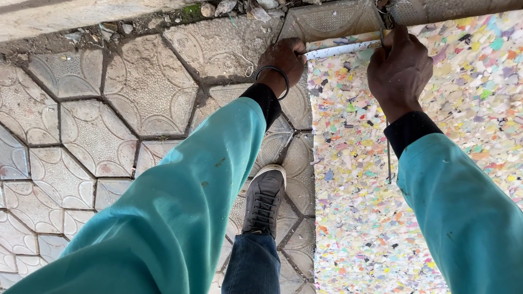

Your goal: The person measures and cuts a large sheet of multicolored speckled foam using a metal ruler and a utility knife. They then move the cut piece to a blue workbench, apply a yellow substance from a plastic bottle onto the foam, and smooth the material with their hands.

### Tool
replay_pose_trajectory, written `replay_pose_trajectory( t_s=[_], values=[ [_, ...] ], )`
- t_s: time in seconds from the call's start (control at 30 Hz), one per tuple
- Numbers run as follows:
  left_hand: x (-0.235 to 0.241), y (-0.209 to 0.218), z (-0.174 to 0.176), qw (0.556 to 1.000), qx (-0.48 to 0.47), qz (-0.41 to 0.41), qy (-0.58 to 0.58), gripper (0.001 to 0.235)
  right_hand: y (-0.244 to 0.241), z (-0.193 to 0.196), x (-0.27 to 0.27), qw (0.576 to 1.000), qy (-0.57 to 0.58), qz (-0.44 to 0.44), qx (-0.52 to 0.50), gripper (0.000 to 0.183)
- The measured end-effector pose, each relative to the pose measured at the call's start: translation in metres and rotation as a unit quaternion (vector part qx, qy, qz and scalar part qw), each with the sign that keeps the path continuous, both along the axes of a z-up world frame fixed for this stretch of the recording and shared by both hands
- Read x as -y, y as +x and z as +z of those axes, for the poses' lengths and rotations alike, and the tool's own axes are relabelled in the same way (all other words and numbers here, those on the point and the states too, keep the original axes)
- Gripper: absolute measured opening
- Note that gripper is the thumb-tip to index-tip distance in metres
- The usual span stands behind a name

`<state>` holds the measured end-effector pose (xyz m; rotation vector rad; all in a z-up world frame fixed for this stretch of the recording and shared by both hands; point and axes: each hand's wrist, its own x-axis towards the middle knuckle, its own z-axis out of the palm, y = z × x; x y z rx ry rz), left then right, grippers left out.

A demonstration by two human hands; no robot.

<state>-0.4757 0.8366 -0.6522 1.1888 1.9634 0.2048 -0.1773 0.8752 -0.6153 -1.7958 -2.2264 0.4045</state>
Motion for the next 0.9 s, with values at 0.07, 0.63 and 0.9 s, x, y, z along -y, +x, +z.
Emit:
replay_pose_trajectory(
  t_s=[0.07, 0.63, 0.9],
  values=[
    [0.001, 0.001, -0.005, 1.0, -0.005, 0.0, 0.011, 0.024, 0.002, -0.003, 0.0, 1.0, 0.004, 0.004, -0.006, 0.007],
    [0.007, 0.002, -0.008, 1.0, -0.012, -0.011, 0.025, 0.024, -0.005, 0.007, 0.003, 1.0, -0.008, 0.009, -0.011, 0.005],
    [0.004, 0.003, -0.01, 0.999, -0.017, -0.012, 0.028, 0.021, -0.002, 0.002, 0.002, 1.0, -0.001, 0.013, -0.018, 0.009]
  ],
)
